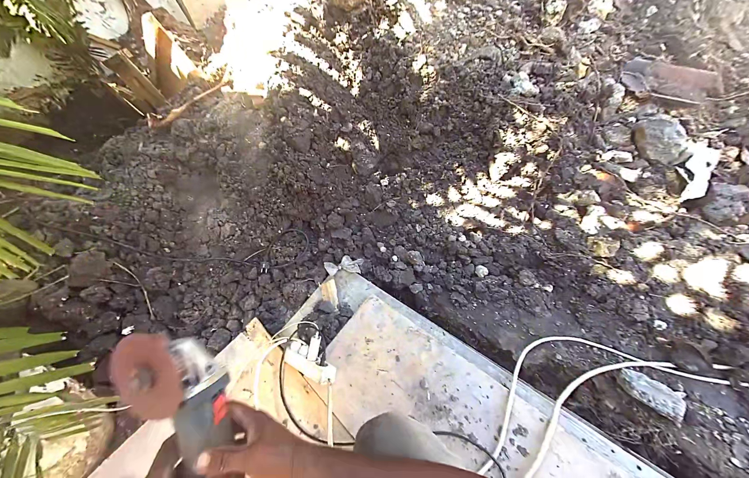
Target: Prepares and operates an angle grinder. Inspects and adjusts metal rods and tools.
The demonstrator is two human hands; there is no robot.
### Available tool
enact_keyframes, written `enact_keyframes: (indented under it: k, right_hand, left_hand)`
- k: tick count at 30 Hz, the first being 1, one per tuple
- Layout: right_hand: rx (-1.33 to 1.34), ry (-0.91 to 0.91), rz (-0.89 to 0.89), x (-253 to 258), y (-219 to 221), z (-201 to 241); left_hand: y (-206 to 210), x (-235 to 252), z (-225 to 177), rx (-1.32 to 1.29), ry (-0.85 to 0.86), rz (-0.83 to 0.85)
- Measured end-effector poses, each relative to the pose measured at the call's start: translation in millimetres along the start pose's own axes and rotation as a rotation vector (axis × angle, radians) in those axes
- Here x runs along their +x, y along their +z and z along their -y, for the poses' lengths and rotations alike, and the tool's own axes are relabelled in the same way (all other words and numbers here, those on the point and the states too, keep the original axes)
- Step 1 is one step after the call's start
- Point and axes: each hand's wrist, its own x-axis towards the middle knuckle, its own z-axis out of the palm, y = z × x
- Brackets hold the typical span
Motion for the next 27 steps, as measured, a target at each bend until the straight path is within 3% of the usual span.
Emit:
enact_keyframes:
  k: [3,7,10,16,21,27]
  right_hand:
    - [0.079,-0.012,-0.183,1,-21,31]
    - [0.168,0.007,-0.414,-1,-73,53]
    - [0.182,-0.067,-0.551,-6,-119,70]
    - [0.113,-0.086,-0.784,-54,-183,94]
    - [-0.038,-0.117,-0.846,-101,-210,130]
    - [0.215,-0.203,-0.768,-182,-216,176]
  left_hand:
    - [19,27,-51,-0.076,-0.105,0.110]
    - [41,79,-43,-0.419,-0.172,0.173]
    - [45,111,-63,-0.304,-0.203,0.131]
    - [80,157,-89,-0.003,-0.061,0.363]
    - [115,185,-79,0.123,0.012,0.549]
    - [185,220,-102,0.093,0.143,0.773]
